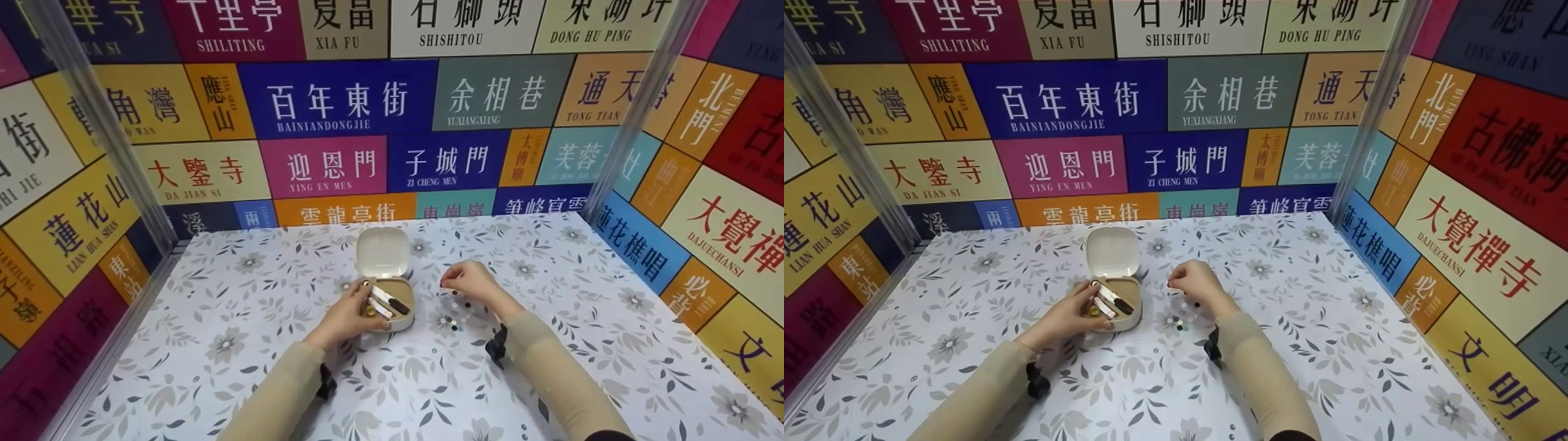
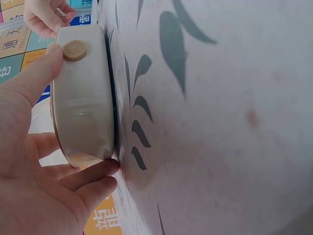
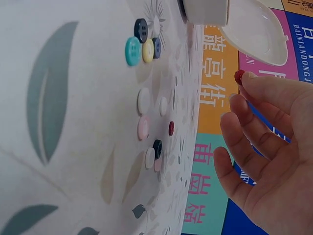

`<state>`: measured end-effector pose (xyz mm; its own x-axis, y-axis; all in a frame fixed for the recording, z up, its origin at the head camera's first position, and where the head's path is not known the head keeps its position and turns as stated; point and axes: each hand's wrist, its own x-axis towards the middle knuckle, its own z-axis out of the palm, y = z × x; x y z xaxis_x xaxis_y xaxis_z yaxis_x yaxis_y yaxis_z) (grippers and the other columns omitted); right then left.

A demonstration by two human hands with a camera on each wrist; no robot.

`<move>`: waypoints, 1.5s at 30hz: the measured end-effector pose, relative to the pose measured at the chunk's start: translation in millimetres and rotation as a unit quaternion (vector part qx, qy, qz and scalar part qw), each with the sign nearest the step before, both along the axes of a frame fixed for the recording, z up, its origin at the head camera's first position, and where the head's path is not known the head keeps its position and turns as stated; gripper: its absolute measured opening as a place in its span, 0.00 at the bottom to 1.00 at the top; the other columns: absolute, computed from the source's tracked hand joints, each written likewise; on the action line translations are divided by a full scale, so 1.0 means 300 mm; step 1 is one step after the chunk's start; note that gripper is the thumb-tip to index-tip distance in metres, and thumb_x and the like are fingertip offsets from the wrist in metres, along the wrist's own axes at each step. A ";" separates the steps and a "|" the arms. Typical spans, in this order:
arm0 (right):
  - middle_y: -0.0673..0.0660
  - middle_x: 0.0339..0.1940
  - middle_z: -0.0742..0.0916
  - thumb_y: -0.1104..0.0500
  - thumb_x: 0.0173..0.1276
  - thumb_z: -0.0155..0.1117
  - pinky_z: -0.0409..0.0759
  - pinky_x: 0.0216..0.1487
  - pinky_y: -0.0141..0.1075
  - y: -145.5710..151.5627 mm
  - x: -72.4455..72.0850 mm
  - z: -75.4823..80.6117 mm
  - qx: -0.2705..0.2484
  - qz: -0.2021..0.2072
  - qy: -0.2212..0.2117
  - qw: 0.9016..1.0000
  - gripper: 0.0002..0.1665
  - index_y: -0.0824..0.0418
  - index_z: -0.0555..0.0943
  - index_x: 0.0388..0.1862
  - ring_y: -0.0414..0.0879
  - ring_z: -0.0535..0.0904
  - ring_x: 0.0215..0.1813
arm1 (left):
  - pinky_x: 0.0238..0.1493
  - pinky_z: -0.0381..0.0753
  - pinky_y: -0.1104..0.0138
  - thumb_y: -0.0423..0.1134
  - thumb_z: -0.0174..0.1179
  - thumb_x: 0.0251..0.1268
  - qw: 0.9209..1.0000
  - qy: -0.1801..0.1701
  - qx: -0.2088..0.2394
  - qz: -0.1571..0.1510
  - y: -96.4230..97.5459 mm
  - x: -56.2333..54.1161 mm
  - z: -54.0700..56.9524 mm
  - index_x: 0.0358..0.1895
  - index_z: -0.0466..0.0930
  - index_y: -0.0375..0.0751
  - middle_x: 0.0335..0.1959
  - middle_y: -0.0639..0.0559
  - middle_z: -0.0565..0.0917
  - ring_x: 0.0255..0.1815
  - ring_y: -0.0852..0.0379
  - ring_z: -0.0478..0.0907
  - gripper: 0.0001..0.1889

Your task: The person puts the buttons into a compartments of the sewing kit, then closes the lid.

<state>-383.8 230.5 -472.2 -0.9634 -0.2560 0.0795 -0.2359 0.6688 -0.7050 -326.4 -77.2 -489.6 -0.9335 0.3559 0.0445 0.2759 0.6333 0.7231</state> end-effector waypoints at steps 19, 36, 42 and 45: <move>0.50 0.28 0.87 0.60 0.62 0.69 0.76 0.27 0.35 -0.025 -0.012 0.003 0.015 0.020 0.023 0.999 0.04 0.59 0.88 0.32 0.44 0.78 0.26 | 0.71 0.54 0.49 0.54 0.74 0.47 1.000 -0.005 0.013 -0.002 -0.003 0.002 -0.007 0.76 0.55 0.43 0.78 0.45 0.49 0.74 0.40 0.53 0.53; 0.51 0.30 0.88 0.59 0.64 0.68 0.76 0.22 0.33 -0.057 -0.021 0.011 -0.004 0.030 0.017 0.999 0.04 0.59 0.88 0.33 0.65 0.81 0.33 | 0.71 0.56 0.49 0.55 0.73 0.49 1.000 0.002 -0.012 0.003 -0.001 0.000 0.003 0.76 0.55 0.40 0.78 0.41 0.49 0.74 0.39 0.53 0.53; 0.50 0.29 0.88 0.59 0.64 0.68 0.75 0.21 0.33 -0.072 -0.024 0.021 -0.008 0.036 0.017 0.999 0.05 0.58 0.88 0.33 0.63 0.81 0.33 | 0.71 0.54 0.49 0.55 0.75 0.47 1.000 -0.011 0.002 0.010 0.001 0.002 0.004 0.76 0.55 0.42 0.78 0.43 0.48 0.74 0.40 0.52 0.54; 0.50 0.28 0.87 0.59 0.63 0.68 0.74 0.21 0.33 -0.080 -0.024 0.022 -0.001 0.036 0.019 0.999 0.04 0.58 0.88 0.32 0.55 0.79 0.27 | 0.71 0.54 0.49 0.55 0.75 0.47 1.000 -0.013 0.007 0.009 0.001 0.003 0.000 0.76 0.55 0.42 0.78 0.44 0.48 0.74 0.40 0.52 0.54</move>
<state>-390.9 206.5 -465.6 -0.9388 -0.3245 0.1158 -0.3098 0.6478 -0.6960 -325.6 -76.8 -489.4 -0.9409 0.3378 0.0247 0.2448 0.6278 0.7389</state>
